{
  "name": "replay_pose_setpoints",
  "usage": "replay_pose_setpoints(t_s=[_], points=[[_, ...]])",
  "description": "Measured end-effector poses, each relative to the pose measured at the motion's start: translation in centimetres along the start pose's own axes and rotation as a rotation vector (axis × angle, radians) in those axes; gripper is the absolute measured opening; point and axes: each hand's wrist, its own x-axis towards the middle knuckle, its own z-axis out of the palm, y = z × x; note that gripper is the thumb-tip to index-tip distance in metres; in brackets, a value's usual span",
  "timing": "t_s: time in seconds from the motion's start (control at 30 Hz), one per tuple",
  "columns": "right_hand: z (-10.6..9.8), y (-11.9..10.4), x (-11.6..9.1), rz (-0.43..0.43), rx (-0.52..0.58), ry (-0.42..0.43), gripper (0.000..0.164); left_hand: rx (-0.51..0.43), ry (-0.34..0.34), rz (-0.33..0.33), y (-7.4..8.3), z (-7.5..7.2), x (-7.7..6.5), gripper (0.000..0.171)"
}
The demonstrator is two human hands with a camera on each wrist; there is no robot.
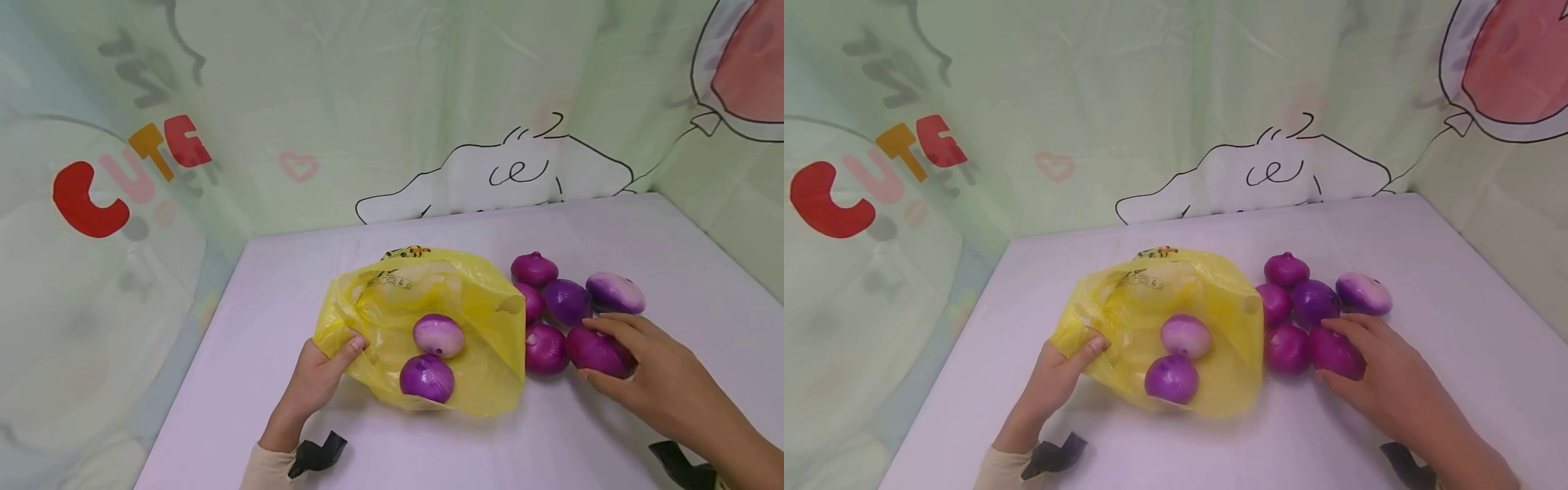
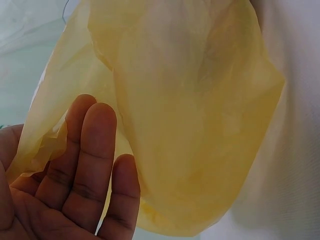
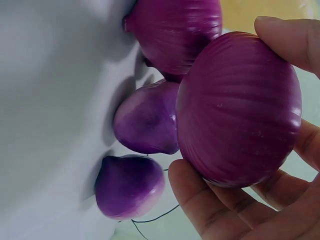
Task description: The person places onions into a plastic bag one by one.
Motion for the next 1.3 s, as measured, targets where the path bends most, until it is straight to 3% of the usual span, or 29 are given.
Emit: replay_pose_setpoints(t_s=[0.5,1.3], points=[[-1.0,-2.2,0.1,-0.027,0.003,0.000,0.077,0.002,-0.001,0.000,0.1,0.0,0.0,0.013],[-2.2,-6.0,0.8,-0.203,0.120,0.117,0.079,-0.001,-0.004,-0.010,0.2,-0.1,0.0,0.015]])
